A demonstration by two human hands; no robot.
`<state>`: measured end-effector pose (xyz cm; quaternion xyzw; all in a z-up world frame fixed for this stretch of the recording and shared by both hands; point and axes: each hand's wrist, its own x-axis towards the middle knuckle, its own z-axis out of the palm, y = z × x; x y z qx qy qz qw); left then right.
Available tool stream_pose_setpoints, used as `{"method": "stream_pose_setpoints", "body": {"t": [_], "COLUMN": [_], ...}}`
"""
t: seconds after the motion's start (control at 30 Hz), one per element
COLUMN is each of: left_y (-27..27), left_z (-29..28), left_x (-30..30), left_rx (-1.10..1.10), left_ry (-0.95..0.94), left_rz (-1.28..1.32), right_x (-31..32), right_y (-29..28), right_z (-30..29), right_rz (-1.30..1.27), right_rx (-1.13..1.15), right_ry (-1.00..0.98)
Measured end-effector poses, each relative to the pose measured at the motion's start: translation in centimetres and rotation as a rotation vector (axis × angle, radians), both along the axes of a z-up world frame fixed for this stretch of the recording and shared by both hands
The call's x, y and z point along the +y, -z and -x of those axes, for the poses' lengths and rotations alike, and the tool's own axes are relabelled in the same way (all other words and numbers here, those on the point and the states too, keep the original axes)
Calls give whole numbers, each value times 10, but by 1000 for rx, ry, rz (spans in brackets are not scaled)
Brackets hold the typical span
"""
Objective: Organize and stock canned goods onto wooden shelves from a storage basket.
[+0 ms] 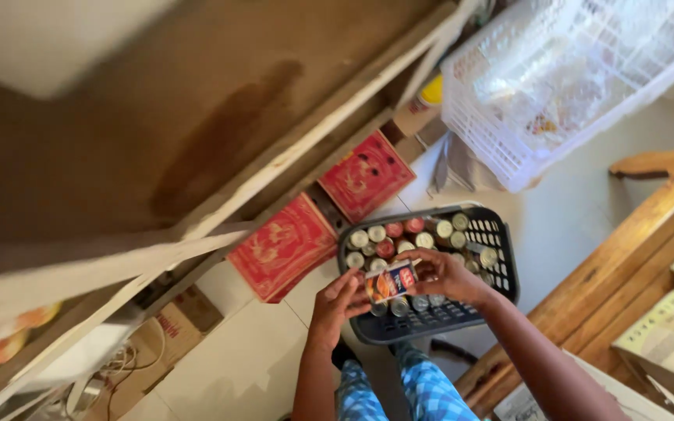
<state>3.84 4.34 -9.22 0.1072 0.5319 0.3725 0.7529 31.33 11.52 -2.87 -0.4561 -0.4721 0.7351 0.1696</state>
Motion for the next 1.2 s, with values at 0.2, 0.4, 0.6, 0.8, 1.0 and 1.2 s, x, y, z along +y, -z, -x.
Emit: {"method": "stream_pose_setpoints", "body": {"t": [0.2, 0.4, 0.6, 0.8, 1.0, 1.2], "left_y": [-47, -75, -91, -95, -122, -176], "left_z": [19, 13, 9, 12, 29, 60], "left_x": [3, 1, -5, -19, -41, -62], "left_rx": [-209, -493, -557, -602, -609, -466], "left_ry": [-55, -305, -362, -397, -422, -457], "left_rz": [-120, -164, -170, -199, -274, -444], "right_x": [19, 2, -5, -9, -19, -30], "right_y": [-74, -44, -63, -79, -112, -161], "right_z": [55, 66, 78, 83, 107, 152], "right_rz": [-181, -188, -307, -321, -399, -450], "right_rx": [-12, 134, 102, 107, 52, 95], "right_ry": [-23, 399, 424, 392, 321, 208]}}
